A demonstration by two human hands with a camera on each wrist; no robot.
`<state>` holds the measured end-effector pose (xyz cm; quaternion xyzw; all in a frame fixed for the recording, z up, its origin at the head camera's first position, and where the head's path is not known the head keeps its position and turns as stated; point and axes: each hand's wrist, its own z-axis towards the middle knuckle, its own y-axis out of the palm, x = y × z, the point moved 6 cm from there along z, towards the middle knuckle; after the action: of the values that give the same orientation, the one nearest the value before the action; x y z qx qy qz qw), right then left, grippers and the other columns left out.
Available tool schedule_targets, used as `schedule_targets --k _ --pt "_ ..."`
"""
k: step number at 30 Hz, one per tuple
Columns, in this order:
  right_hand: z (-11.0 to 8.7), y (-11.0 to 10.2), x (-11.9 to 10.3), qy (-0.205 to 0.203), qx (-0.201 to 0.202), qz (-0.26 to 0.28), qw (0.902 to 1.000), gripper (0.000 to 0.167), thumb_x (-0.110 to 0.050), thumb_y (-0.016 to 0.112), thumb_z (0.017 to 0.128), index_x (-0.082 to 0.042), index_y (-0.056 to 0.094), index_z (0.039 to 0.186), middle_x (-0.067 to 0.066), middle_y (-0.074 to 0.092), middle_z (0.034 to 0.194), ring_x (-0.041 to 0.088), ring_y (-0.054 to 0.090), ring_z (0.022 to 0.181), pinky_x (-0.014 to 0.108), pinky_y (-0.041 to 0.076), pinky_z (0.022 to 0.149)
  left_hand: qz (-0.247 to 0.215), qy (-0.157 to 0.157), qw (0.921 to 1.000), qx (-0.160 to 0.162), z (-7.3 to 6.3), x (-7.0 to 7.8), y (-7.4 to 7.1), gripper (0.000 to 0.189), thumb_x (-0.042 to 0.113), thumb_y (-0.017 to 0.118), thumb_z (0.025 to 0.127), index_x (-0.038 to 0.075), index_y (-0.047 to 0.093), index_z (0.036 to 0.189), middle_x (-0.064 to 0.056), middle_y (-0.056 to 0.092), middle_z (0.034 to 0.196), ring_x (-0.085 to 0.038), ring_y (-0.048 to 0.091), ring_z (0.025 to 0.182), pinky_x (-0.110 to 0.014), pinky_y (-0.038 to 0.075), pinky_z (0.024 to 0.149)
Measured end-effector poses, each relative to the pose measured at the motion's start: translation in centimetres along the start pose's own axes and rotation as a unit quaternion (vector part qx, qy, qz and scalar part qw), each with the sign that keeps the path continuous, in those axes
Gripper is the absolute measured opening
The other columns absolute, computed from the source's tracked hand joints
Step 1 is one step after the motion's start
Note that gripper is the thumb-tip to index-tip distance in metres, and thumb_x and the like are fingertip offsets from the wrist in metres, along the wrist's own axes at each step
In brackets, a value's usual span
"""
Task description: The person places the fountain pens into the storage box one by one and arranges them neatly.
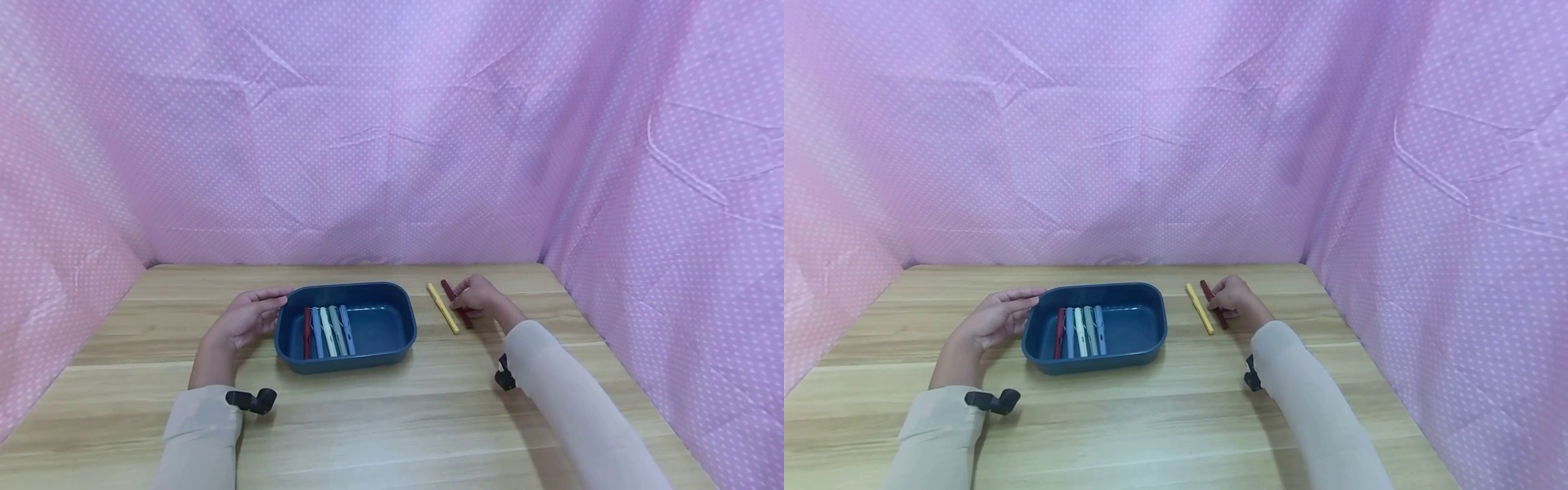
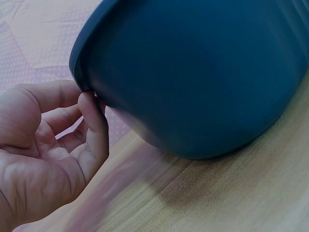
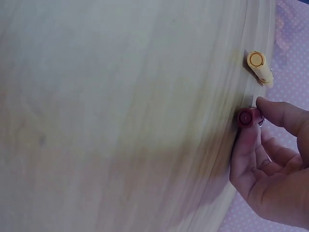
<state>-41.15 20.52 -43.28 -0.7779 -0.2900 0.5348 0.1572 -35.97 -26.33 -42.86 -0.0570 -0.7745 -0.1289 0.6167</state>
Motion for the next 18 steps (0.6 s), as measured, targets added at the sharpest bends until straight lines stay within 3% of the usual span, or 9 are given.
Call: schedule_targets --k 9,18 --pt "-0.3 0.0 0.2 -0.008 -0.001 0.014 0.9999 0.035 -0.001 0.076 0.088 0.005 0.065 0.12 0.008 0.058 0.094 0.018 0.058 0.081 0.027 0.056 0.065 0.003 0.001 1.0 0.002 0.0 0.0 -0.1 0.04 0.013 0.061 0.104 0.0 0.058 0.142 0.003 0.073 0.116 -0.01 0.069 0.099 -0.027 0.057 0.083" --pt "-0.1 -0.7 1.0 -0.023 0.008 0.046 0.9986 0.04 0.0 0.074 0.088 0.005 0.06 0.125 0.004 0.06 0.087 0.012 0.052 0.069 0.023 0.044 0.053 0.0 0.002 1.0 0.002 0.1 0.0 -0.2 0.035 0.012 0.061 0.104 0.004 0.062 0.139 0.004 0.073 0.116 -0.009 0.069 0.1 -0.027 0.057 0.084"
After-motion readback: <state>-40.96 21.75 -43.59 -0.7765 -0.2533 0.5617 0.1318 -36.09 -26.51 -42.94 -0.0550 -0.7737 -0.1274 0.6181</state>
